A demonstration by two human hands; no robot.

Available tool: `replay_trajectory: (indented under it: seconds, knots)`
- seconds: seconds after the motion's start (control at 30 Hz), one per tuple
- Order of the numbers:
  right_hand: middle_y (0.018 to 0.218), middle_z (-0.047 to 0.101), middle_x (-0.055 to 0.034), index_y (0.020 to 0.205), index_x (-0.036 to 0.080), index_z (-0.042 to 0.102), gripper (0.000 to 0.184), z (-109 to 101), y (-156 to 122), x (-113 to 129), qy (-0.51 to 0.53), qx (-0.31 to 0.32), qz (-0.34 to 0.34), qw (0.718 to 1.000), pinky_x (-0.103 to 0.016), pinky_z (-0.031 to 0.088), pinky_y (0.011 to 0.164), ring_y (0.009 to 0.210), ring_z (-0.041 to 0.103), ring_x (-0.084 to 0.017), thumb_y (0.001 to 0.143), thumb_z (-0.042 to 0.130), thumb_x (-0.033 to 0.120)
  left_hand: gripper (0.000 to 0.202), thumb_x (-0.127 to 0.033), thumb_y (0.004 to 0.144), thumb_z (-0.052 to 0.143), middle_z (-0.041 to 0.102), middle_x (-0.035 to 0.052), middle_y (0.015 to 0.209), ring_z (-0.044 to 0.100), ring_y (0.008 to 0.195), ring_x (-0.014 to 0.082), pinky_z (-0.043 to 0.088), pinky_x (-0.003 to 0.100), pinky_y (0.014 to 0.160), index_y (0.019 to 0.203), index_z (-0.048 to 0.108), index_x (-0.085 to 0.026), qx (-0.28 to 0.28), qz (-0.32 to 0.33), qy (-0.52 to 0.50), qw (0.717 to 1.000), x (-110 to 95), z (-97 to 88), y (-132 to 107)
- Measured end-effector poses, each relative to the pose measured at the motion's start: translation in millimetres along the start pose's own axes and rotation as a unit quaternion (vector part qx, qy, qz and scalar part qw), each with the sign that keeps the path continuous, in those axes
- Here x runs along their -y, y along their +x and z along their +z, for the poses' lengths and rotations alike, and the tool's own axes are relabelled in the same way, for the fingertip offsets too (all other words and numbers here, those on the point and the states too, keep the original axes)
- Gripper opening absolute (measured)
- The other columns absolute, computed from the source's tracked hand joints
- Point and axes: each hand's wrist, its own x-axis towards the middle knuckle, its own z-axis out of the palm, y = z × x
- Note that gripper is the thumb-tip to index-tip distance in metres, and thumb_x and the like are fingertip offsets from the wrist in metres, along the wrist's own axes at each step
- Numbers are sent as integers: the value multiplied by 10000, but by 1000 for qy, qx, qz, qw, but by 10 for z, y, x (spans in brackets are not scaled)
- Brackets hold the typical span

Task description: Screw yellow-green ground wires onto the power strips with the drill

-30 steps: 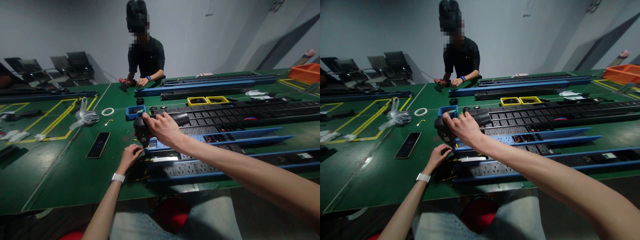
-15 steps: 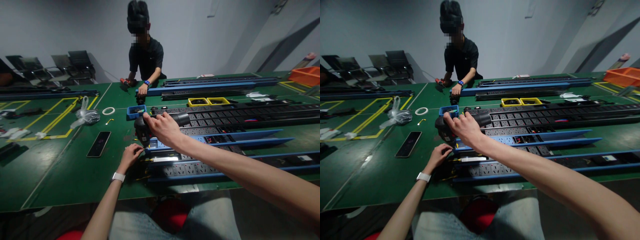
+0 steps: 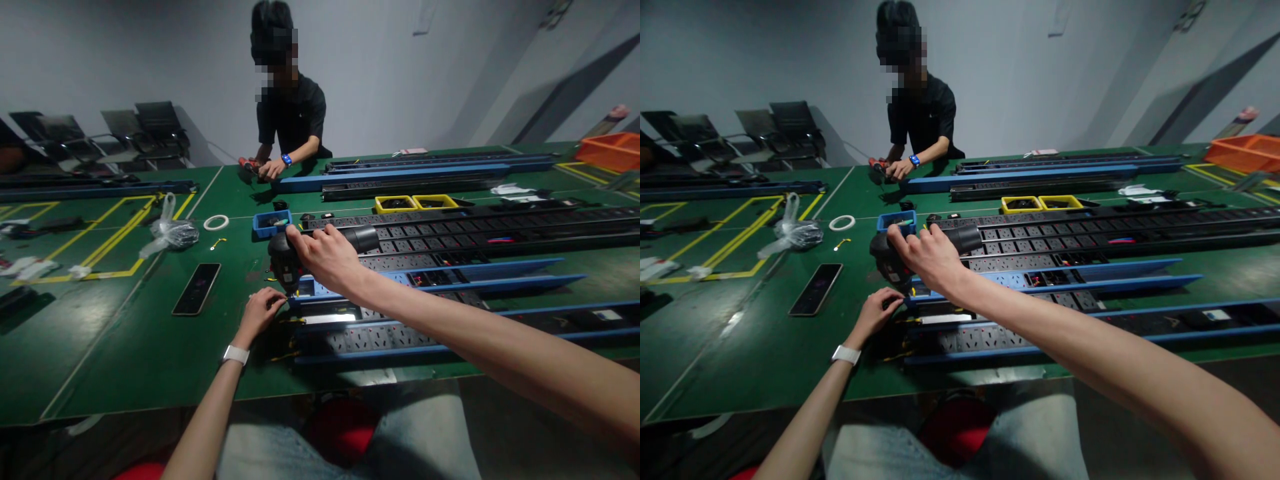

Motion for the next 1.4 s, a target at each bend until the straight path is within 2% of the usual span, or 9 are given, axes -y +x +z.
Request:
replay_trajectory:
  seconds: [0.13,0.37,0.57,0.8,1.03,1.17,1.4]
  knots:
    - [1040,716,-119,1449,65,239,482,21,-1,-23,9,-5,9,1000,-395,351,792,943,653,-293,987,353,137,207,-385,948,571,700,40,1000,622,963,218,449,369,898,930,723,-245,1,3,-1,1000,-8,-5,1]
    - [1054,712,-121,1455,58,235,528,-3,-30,-34,6,8,-2,1000,-397,348,784,939,650,-287,944,366,70,230,-404,946,562,704,54,1011,629,970,225,463,370,906,936,724,-241,1,2,1,1000,-12,-7,2]
    - [1027,709,-102,1445,72,251,495,0,4,25,5,-27,-14,1000,-403,364,785,918,642,-274,962,358,79,221,-394,942,566,707,56,1021,632,981,230,468,380,909,936,725,-239,4,1,1,1000,-12,-10,5]
    - [1009,716,-90,1448,78,251,538,-44,12,47,-11,-19,-30,999,-390,381,810,911,640,-251,925,368,30,207,-381,936,578,711,50,1011,631,980,226,463,375,893,933,731,-241,2,-5,9,1000,-22,0,6]
    - [1005,710,-96,1443,72,245,479,16,32,41,-7,-39,-18,999,-389,364,774,905,639,-260,972,333,79,199,-376,940,577,709,46,1004,627,967,220,461,367,897,933,724,-241,2,-1,3,1000,-36,-7,5]
    - [1006,715,-98,1449,71,240,527,12,19,42,-7,-31,-20,999,-388,349,766,909,636,-260,935,357,44,214,-388,946,569,709,53,1019,630,982,224,462,368,898,935,723,-240,1,3,4,1000,-37,-12,2]
    - [991,706,-86,1432,66,260,546,34,22,43,-5,-52,-19,998,-389,348,754,884,633,-263,904,394,31,209,-387,943,571,711,50,1021,633,970,222,466,371,901,941,721,-242,2,3,6,1000,-29,-8,5]
